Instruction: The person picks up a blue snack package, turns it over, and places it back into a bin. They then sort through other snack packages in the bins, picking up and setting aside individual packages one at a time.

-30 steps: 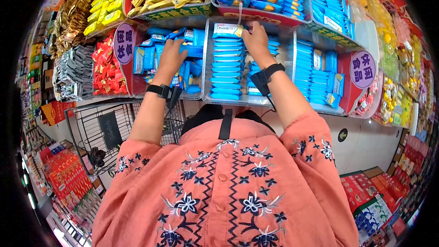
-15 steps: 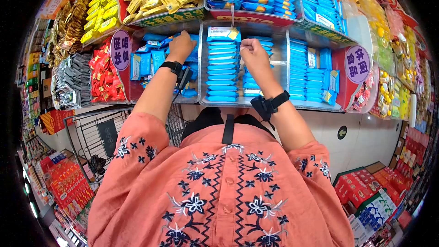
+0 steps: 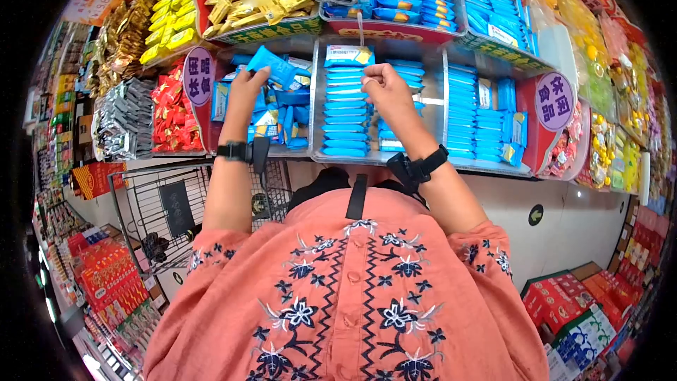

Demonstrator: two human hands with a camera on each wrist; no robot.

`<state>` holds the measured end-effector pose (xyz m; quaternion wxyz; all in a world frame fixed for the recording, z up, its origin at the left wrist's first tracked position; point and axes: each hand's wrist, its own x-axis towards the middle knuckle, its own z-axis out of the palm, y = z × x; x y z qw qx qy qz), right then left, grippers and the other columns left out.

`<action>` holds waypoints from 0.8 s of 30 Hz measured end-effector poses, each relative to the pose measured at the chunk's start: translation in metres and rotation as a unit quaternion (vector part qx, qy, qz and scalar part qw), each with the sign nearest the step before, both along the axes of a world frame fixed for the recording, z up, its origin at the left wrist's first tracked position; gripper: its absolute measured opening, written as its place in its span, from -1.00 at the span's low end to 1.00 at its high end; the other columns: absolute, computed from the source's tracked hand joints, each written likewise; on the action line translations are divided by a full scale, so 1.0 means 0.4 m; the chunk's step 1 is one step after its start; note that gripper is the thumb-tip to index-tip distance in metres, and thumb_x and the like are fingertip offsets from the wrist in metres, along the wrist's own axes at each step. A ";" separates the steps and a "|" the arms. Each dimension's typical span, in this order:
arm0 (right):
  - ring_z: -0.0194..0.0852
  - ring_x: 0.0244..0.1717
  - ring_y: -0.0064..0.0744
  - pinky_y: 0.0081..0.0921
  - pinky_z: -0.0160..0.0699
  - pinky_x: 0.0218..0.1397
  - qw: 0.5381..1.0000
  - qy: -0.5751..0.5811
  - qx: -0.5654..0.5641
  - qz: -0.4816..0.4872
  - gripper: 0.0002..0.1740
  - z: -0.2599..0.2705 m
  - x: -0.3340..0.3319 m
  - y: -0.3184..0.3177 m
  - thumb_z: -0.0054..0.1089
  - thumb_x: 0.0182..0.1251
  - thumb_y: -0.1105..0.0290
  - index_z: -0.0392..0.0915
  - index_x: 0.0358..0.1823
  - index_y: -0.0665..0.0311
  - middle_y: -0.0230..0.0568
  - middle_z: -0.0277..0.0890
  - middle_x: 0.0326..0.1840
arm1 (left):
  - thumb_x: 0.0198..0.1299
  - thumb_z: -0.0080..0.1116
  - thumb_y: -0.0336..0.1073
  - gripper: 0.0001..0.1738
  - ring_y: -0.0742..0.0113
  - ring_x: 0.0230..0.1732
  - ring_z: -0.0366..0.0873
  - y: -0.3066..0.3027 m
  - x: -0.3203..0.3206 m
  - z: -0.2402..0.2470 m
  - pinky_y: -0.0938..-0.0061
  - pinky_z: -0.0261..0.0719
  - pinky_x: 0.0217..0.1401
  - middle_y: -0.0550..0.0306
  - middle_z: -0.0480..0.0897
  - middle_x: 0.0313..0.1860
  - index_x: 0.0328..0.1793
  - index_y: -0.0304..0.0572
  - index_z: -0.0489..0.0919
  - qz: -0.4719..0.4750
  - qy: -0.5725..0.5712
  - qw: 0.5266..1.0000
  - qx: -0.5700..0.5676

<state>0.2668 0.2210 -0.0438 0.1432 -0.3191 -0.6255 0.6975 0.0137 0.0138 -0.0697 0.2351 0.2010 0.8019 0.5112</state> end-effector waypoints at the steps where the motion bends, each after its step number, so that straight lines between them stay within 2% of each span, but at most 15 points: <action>1: 0.61 -0.06 -0.46 -0.50 0.62 -0.10 1.000 0.003 -0.013 0.017 -0.65 0.020 -0.010 -0.007 0.16 0.42 0.33 0.49 0.12 0.37 -0.22 0.60 -0.07 | 0.26 0.30 -0.05 -0.64 0.44 -0.23 0.58 -0.014 0.030 0.072 0.47 0.48 -0.18 0.25 0.66 -0.26 -0.11 -0.24 0.64 0.027 -0.050 0.998 0.023; 3: 0.63 -0.06 -0.45 -0.50 0.63 -0.11 0.998 0.020 -0.035 0.053 -0.60 0.066 -0.033 -0.023 0.19 0.41 0.30 0.48 0.16 0.38 -0.21 0.59 -0.06 | 0.28 0.29 -0.05 -0.70 0.50 -0.13 0.60 -0.038 0.082 0.175 0.50 0.48 -0.09 0.29 0.69 -0.18 -0.08 -0.09 0.66 0.056 -0.124 0.987 0.089; 10: 0.66 -0.08 -0.41 -0.54 0.64 -0.15 0.972 0.122 -0.110 0.171 -0.53 0.246 -0.072 -0.088 0.20 0.46 0.20 0.44 0.22 0.41 -0.17 0.60 -0.03 | 0.35 0.27 -0.11 -0.75 0.53 -0.16 0.64 -0.038 0.232 0.333 0.55 0.49 -0.10 0.31 0.74 -0.16 0.00 -0.06 0.68 0.050 -0.183 0.943 0.273; 14: 0.68 -0.18 -0.42 -0.56 0.64 -0.20 0.964 0.152 -0.110 0.187 -0.56 0.301 -0.062 -0.094 0.20 0.48 0.18 0.45 0.17 0.37 -0.20 0.60 -0.09 | 0.42 0.20 -0.16 -0.76 0.49 -0.13 0.65 -0.022 0.299 0.391 0.53 0.51 -0.07 0.24 0.73 -0.11 0.08 -0.09 0.62 0.033 -0.163 0.942 0.291; 18: 0.69 -0.23 -0.46 -0.57 0.65 -0.24 0.956 0.188 -0.101 0.201 -0.69 0.338 -0.030 -0.082 0.17 0.49 0.21 0.47 0.00 0.32 -0.30 0.60 -0.22 | 0.43 0.19 -0.11 -0.72 0.48 -0.15 0.65 -0.006 0.360 0.429 0.53 0.51 -0.08 0.22 0.74 -0.14 0.08 -0.10 0.63 0.039 -0.137 0.947 0.289; 24: 0.70 -0.30 -0.47 -0.57 0.66 -0.24 0.957 0.196 -0.098 0.191 -0.75 0.381 0.033 -0.063 0.15 0.51 0.22 0.46 -0.11 0.27 -0.36 0.55 -0.31 | 0.48 0.08 0.00 -0.62 0.43 -0.14 0.67 0.003 0.405 0.453 0.51 0.52 -0.08 0.17 0.75 -0.16 0.05 -0.14 0.65 0.026 -0.140 0.942 0.305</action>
